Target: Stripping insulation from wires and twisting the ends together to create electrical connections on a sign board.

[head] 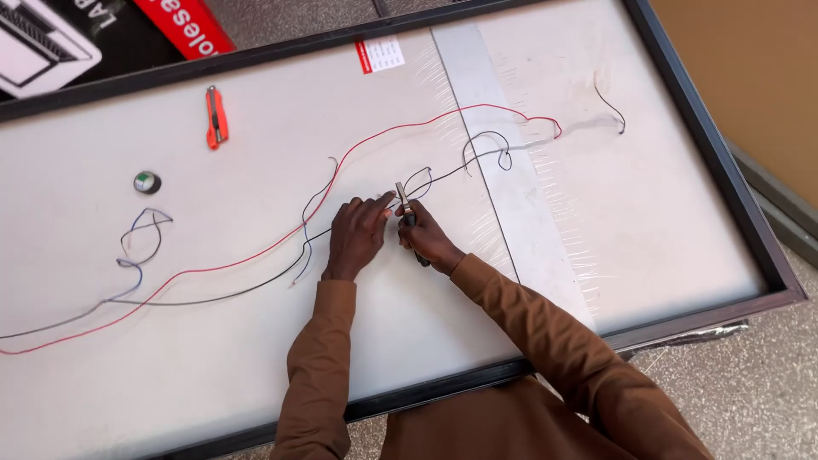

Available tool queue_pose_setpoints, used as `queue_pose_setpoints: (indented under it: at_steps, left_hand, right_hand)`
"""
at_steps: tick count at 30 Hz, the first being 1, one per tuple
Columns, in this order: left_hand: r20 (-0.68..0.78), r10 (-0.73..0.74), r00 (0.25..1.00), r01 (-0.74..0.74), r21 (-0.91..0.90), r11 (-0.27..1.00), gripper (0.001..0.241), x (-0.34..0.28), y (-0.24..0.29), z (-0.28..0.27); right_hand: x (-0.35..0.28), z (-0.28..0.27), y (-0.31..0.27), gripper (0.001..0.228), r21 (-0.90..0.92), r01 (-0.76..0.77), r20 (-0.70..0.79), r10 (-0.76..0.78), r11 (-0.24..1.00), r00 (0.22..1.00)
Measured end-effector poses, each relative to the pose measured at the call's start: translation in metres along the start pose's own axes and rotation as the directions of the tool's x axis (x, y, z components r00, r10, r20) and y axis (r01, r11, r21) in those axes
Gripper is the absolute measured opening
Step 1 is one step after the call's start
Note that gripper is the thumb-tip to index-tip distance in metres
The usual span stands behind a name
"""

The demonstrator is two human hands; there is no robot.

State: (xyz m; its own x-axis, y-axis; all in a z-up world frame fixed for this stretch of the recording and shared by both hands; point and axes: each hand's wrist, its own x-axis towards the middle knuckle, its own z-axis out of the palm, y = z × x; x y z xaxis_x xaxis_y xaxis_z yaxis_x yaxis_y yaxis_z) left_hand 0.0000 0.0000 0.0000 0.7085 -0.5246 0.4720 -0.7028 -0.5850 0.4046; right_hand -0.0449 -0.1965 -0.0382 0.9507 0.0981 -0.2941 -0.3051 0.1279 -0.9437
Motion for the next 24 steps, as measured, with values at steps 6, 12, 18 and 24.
queue_pose_setpoints:
  at_steps: [6, 12, 18, 24]
  left_hand:
    - [-0.123, -0.053, 0.991, 0.072, 0.160, 0.984, 0.017, 0.009, -0.011, 0.023]
    - [-0.129, -0.245, 0.961, 0.241, -0.046, 0.970, 0.011, 0.011, -0.032, 0.029]
    - [-0.136, -0.393, 0.909, 0.365, -0.195, 0.910, 0.011, 0.006, -0.043, 0.051]
    - [-0.171, -0.445, 0.879, 0.379, -0.315, 0.870, 0.006, 0.017, -0.041, 0.055]
  right_hand:
    - [-0.006, -0.012, -0.001, 0.085, 0.032, -0.049, 0.154, 0.044, 0.998, 0.987]
    - [-0.036, -0.018, 0.006, 0.082, -0.391, -0.003, 0.262, 0.115, 0.920, 0.958]
    - [-0.056, 0.003, -0.058, 0.044, -0.793, 0.357, 0.328, -0.148, 0.494, 0.933]
    - [0.043, -0.007, -0.027, 0.038, -0.968, 0.222, 0.248, -0.350, -0.113, 0.903]
